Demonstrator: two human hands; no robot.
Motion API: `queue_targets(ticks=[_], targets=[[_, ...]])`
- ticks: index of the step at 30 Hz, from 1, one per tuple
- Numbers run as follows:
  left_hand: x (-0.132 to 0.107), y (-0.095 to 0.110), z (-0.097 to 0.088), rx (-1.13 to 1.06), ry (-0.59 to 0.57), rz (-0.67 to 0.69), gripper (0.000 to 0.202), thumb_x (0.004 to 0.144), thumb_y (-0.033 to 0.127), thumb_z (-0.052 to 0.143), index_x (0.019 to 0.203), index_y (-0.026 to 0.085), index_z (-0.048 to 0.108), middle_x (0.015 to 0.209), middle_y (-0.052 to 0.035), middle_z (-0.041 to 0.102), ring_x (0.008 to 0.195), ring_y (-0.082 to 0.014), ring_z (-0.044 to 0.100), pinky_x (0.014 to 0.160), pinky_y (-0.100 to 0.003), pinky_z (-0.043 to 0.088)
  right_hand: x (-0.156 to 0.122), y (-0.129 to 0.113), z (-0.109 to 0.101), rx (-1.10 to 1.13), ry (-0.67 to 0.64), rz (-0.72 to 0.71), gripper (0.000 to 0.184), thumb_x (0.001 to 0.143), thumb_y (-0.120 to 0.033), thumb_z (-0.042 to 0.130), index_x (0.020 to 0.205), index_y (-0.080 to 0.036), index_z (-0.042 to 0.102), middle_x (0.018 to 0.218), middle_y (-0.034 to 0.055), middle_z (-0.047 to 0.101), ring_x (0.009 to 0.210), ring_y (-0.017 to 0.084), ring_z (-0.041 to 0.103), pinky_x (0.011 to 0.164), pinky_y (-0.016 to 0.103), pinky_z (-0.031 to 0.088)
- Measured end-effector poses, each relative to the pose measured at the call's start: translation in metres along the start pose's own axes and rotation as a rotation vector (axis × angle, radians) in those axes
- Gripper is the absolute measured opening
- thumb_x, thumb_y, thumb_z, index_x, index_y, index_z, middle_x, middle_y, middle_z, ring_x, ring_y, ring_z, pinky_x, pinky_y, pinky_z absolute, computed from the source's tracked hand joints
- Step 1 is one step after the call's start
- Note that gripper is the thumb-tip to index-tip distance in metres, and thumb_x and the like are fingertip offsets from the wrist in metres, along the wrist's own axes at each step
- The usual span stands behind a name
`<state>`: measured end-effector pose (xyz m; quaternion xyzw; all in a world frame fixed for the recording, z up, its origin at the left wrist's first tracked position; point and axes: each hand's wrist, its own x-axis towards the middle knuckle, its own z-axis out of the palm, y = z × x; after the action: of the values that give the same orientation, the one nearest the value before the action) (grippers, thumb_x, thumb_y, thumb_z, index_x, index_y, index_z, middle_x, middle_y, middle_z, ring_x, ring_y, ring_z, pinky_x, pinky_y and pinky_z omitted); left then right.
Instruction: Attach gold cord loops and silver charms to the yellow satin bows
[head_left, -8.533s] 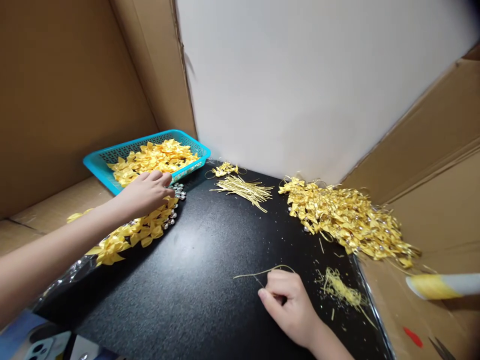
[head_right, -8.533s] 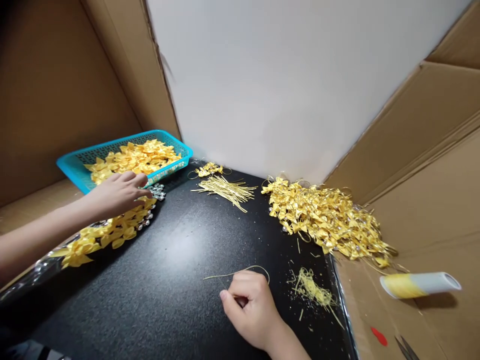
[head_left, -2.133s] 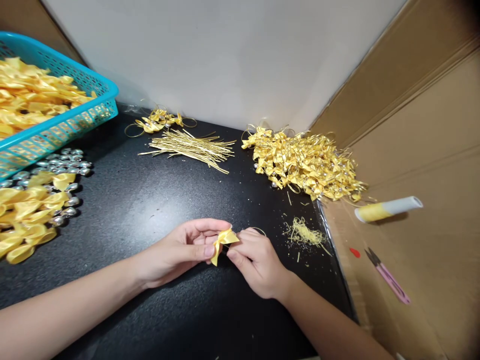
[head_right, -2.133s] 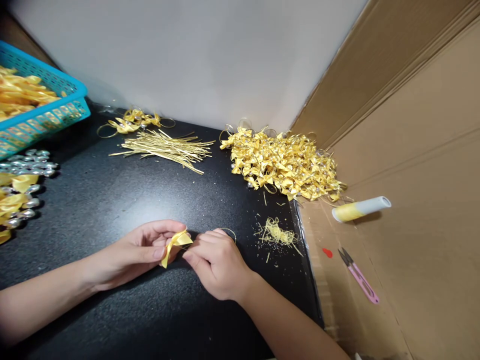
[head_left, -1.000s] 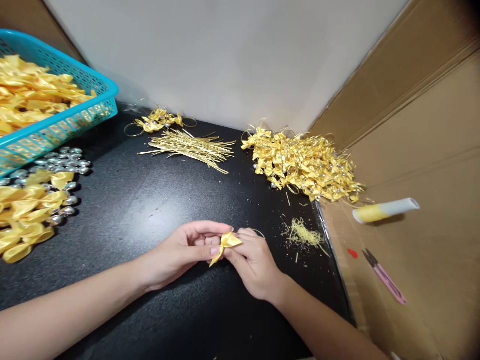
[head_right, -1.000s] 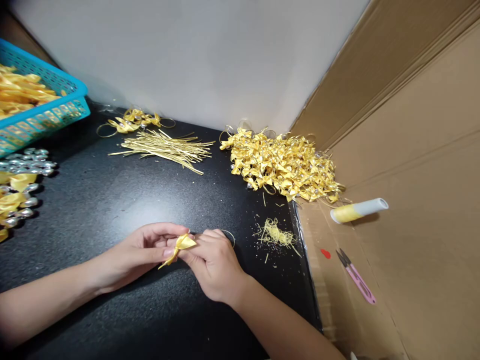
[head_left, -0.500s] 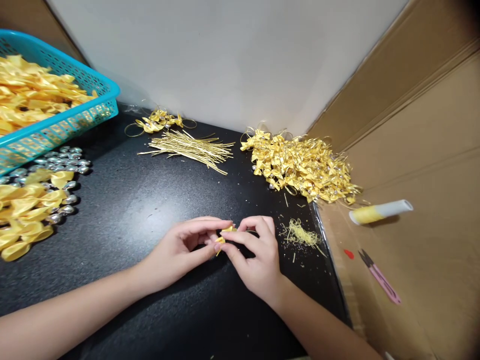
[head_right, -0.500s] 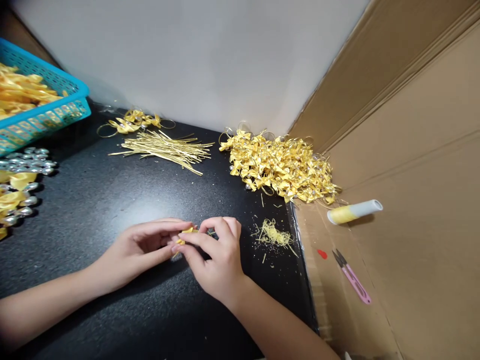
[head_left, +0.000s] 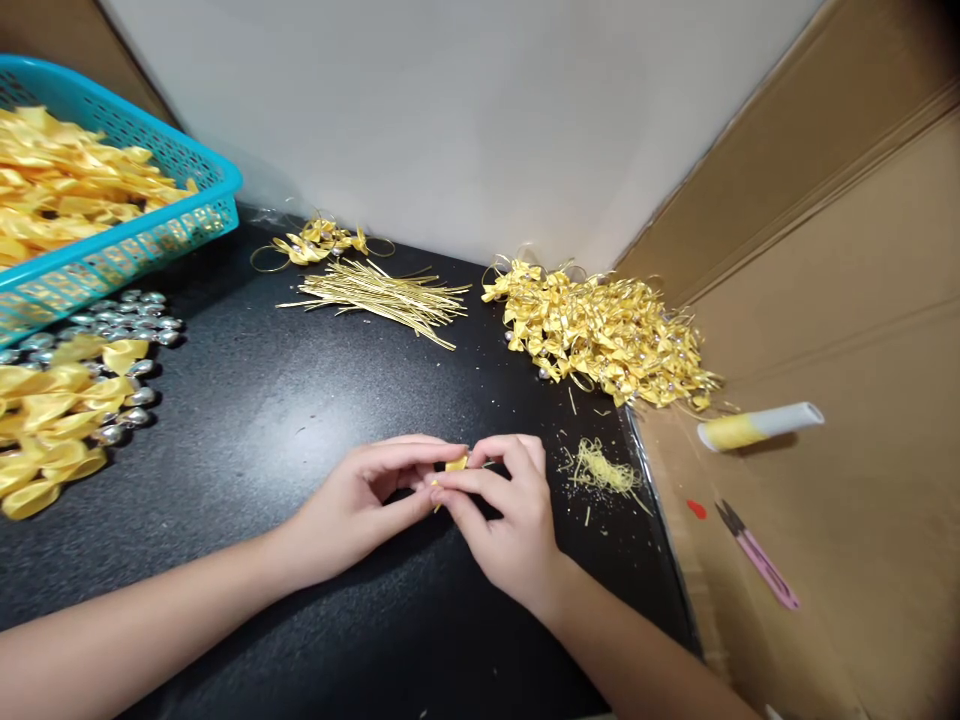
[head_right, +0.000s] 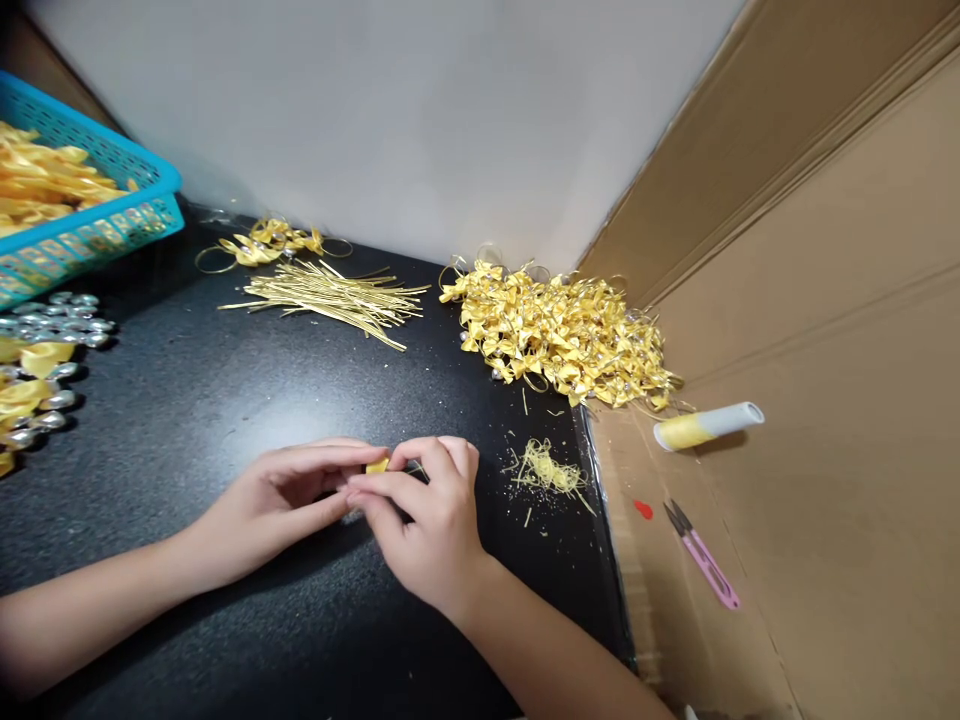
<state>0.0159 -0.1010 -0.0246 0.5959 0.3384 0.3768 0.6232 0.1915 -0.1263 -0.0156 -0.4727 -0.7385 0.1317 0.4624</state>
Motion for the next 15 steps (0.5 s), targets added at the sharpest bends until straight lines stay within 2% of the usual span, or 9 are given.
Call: queue_targets(ticks=[3, 6, 8, 11, 13, 15], targets=[[0.001, 0.0, -0.001, 0.079, 0.0, 0.007, 0.032, 0.084, 0.019, 0.067, 0.111, 0.034, 0.072, 0.11, -0.0018, 0.07, 0.084, -0.0127, 0.067, 0.073, -0.02, 0.056, 0.0, 0.001, -0.001, 0.085, -0.017, 0.044, 0.013, 0.087, -0.016, 0.063, 0.081, -0.025, 0.07, 0.081, 0.0013, 0.059, 0.083, 0.017, 0.053, 0.076, 0.035, 0.043], [0.006, 0.0, -0.002, 0.166, 0.02, -0.01, 0.028, 0.084, 0.022, 0.066, 0.11, 0.028, 0.073, 0.109, -0.0046, 0.071, 0.085, -0.0154, 0.068, 0.072, -0.022, 0.057, 0.003, 0.002, -0.011, 0.188, 0.05, 0.068, 0.011, 0.087, -0.017, 0.062, 0.08, -0.024, 0.067, 0.079, 0.0008, 0.055, 0.081, 0.017, 0.052, 0.073, 0.034, 0.042], [0.009, 0.0, -0.003, 0.188, 0.054, -0.042, 0.029, 0.083, 0.025, 0.067, 0.111, 0.026, 0.073, 0.109, -0.0064, 0.072, 0.084, -0.0164, 0.069, 0.07, -0.023, 0.057, 0.009, 0.004, -0.025, 0.273, 0.156, 0.117, 0.01, 0.088, -0.019, 0.061, 0.082, -0.024, 0.066, 0.081, 0.0009, 0.053, 0.081, 0.016, 0.051, 0.07, 0.032, 0.04], [0.014, -0.001, -0.003, 0.194, 0.098, -0.09, 0.033, 0.081, 0.029, 0.068, 0.114, 0.022, 0.072, 0.112, -0.0092, 0.071, 0.079, -0.0172, 0.069, 0.066, -0.025, 0.057, 0.024, 0.005, -0.052, 0.501, 0.383, 0.157, 0.011, 0.088, -0.025, 0.062, 0.077, -0.024, 0.064, 0.082, 0.0, 0.047, 0.077, 0.014, 0.048, 0.067, 0.03, 0.038], [0.016, -0.001, -0.003, 0.195, 0.112, -0.115, 0.035, 0.08, 0.031, 0.068, 0.114, 0.02, 0.072, 0.112, -0.0108, 0.071, 0.076, -0.0175, 0.068, 0.065, -0.027, 0.057, 0.037, 0.002, -0.073, 0.639, 0.514, 0.166, 0.015, 0.083, -0.028, 0.07, 0.071, -0.023, 0.063, 0.079, -0.0017, 0.041, 0.071, 0.012, 0.045, 0.065, 0.029, 0.036], [0.017, -0.002, -0.002, 0.196, 0.118, -0.135, 0.037, 0.079, 0.032, 0.067, 0.113, 0.018, 0.072, 0.113, -0.0116, 0.071, 0.075, -0.0176, 0.068, 0.065, -0.028, 0.057, 0.048, -0.005, -0.093, 0.677, 0.612, 0.17, 0.022, 0.076, -0.031, 0.077, 0.066, -0.021, 0.061, 0.074, -0.0033, 0.034, 0.065, 0.011, 0.038, 0.061, 0.027, 0.032]])
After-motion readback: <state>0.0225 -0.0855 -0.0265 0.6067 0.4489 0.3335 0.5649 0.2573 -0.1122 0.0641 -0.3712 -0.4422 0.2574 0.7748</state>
